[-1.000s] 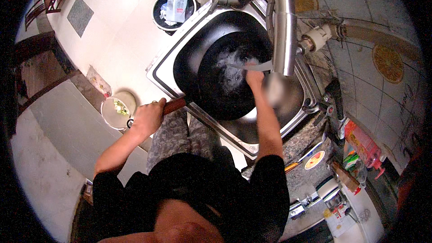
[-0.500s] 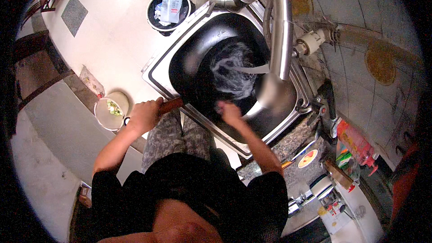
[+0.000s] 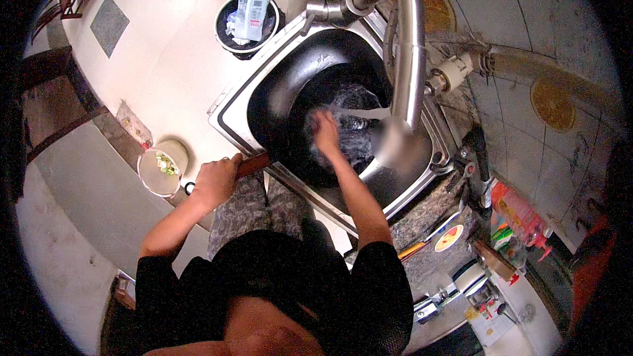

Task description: The person washes a wooden cutting board, a kitchen knife, a wok, and a glass lid in a sink using a sponge and running water.

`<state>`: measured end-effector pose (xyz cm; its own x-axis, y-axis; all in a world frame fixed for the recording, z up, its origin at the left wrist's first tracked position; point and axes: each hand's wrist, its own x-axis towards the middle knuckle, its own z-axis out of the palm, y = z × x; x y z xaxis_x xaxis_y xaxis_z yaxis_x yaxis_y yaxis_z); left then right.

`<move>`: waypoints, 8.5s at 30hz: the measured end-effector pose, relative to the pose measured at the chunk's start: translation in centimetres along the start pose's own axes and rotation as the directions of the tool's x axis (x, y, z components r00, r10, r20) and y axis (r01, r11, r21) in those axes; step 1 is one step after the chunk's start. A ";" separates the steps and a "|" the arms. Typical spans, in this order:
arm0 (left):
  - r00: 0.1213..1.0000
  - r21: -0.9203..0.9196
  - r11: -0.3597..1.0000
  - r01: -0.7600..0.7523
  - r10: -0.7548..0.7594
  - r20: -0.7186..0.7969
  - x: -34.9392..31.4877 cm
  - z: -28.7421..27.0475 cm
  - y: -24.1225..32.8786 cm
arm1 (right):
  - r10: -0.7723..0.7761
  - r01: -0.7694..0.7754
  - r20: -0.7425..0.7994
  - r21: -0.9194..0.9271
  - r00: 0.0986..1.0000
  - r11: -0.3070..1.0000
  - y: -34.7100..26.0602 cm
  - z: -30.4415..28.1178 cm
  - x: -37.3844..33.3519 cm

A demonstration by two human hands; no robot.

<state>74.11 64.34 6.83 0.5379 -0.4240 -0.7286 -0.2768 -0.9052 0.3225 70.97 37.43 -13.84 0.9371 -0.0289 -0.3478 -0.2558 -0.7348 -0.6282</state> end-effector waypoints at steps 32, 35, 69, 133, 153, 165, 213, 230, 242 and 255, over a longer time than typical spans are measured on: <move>1.000 0.094 0.996 0.002 0.000 -0.022 -0.4 0.8 0.3 | 0.286 -0.225 0.053 0.760 0.957 0.610 -7.0 -0.2 2.1; 1.000 0.053 0.998 0.016 -0.016 0.005 -0.4 0.9 0.5 | 0.100 -0.384 0.490 0.523 0.866 0.761 -4.1 -2.0 -6.2; 0.998 0.063 0.997 0.049 -0.052 0.045 -0.5 0.9 1.1 | 0.155 -0.146 0.285 -0.053 0.946 0.988 1.6 -2.9 -6.8; 0.866 -0.515 0.853 0.087 0.191 0.462 1.3 -0.1 0.9 | -0.068 0.013 -0.385 -0.146 0.920 0.989 -2.5 0.0 5.1; 0.365 -0.360 -0.227 0.905 0.849 0.382 -2.3 2.7 5.5 | 0.253 0.026 0.322 -0.662 0.912 0.749 -15.7 -26.1 -2.1; 0.457 -0.609 -0.082 0.789 0.740 0.493 -2.8 0.4 3.2 | 0.176 0.111 0.427 -0.568 0.887 0.816 -12.7 -24.8 -2.1; 0.996 0.006 0.999 0.041 -0.041 0.076 -0.1 0.7 1.7 | -0.118 0.095 -0.161 -0.143 0.980 0.985 5.0 -3.8 3.8; 1.000 0.018 1.000 0.025 -0.025 -0.005 -0.1 1.5 2.4 | 0.095 -0.188 0.187 0.584 0.978 0.790 -6.5 -0.8 2.8; 1.000 -0.069 0.998 -0.003 0.001 -0.023 0.1 2.5 2.0 | -0.046 0.092 -0.244 0.178 0.969 0.980 -3.6 1.4 3.5; 0.999 -0.067 0.997 -0.028 0.026 -0.041 0.2 1.4 1.7 | 0.066 -0.056 -0.049 0.183 0.997 0.981 -5.3 0.2 4.9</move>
<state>72.62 62.79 6.38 0.5632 -0.4479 -0.6944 -0.2376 -0.8927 0.3830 76.86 41.33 -12.29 0.9285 -0.1107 -0.3543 -0.3474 -0.5952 -0.7246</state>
